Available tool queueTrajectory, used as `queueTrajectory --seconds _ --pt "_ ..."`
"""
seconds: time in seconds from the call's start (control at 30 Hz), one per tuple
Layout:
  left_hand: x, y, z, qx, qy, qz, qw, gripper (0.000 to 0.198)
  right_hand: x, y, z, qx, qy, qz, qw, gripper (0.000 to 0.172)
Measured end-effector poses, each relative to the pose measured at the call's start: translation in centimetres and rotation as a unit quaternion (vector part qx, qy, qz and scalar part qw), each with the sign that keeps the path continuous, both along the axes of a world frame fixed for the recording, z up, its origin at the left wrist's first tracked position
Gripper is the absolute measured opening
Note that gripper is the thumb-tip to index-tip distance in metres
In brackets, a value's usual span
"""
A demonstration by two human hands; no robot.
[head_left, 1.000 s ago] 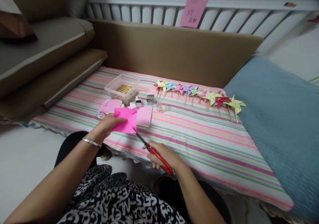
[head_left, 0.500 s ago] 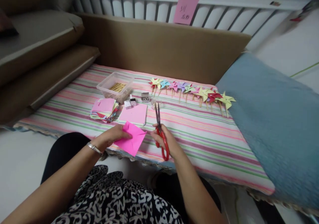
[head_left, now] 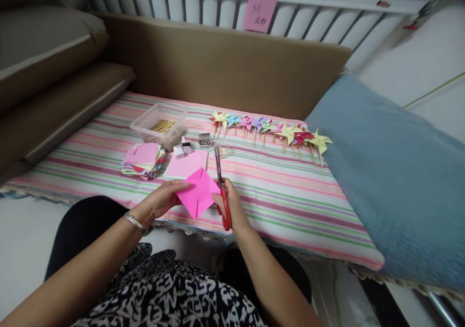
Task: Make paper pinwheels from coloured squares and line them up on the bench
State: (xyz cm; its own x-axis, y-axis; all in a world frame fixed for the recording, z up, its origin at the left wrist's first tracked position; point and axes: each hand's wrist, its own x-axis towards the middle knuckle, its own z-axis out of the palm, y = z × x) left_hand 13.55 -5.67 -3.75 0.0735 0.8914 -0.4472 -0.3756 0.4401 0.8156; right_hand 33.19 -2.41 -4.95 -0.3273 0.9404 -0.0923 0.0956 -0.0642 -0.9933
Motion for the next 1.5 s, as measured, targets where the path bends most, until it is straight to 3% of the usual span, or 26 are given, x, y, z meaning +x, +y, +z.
queueTrajectory --seconds 0.13,0.33,0.43,0.6,0.77,0.93,1.13,1.5 --pt "1.8 -0.6 -0.6 0.032 -0.074 0.103 0.991 0.03 -0.5 0.0 -0.2 -0.003 0.034 -0.061 0.998 0.034" --pt "4.3 -0.5 -1.3 0.049 -0.056 0.147 0.986 0.036 -1.8 -0.3 -1.1 0.0 0.046 -0.064 0.997 0.037" --pt "3.5 0.2 -1.3 0.06 -0.015 0.197 0.978 0.043 -1.7 -0.3 -1.3 0.001 0.04 -0.017 0.999 0.04" --pt "-0.9 1.1 -0.1 0.075 0.109 0.241 0.962 0.045 -0.5 0.1 -1.4 0.045 0.025 0.067 0.996 0.044" --pt "-4.7 1.1 1.5 0.052 0.187 0.238 0.952 0.036 0.1 -0.5 -0.9 0.049 -0.062 0.178 0.981 0.042" --pt "-5.7 0.9 2.8 0.04 0.188 0.201 0.96 0.037 -0.2 -1.1 0.3 0.012 -0.121 0.257 0.959 0.041" --pt "-6.0 0.9 3.6 0.036 0.177 0.172 0.968 0.037 -0.7 -1.1 0.8 -0.063 -0.144 0.258 0.953 0.041" --pt "-6.7 0.4 4.3 0.006 0.154 0.108 0.982 0.033 -0.3 -1.3 1.3 -0.07 -0.147 0.252 0.954 0.03"
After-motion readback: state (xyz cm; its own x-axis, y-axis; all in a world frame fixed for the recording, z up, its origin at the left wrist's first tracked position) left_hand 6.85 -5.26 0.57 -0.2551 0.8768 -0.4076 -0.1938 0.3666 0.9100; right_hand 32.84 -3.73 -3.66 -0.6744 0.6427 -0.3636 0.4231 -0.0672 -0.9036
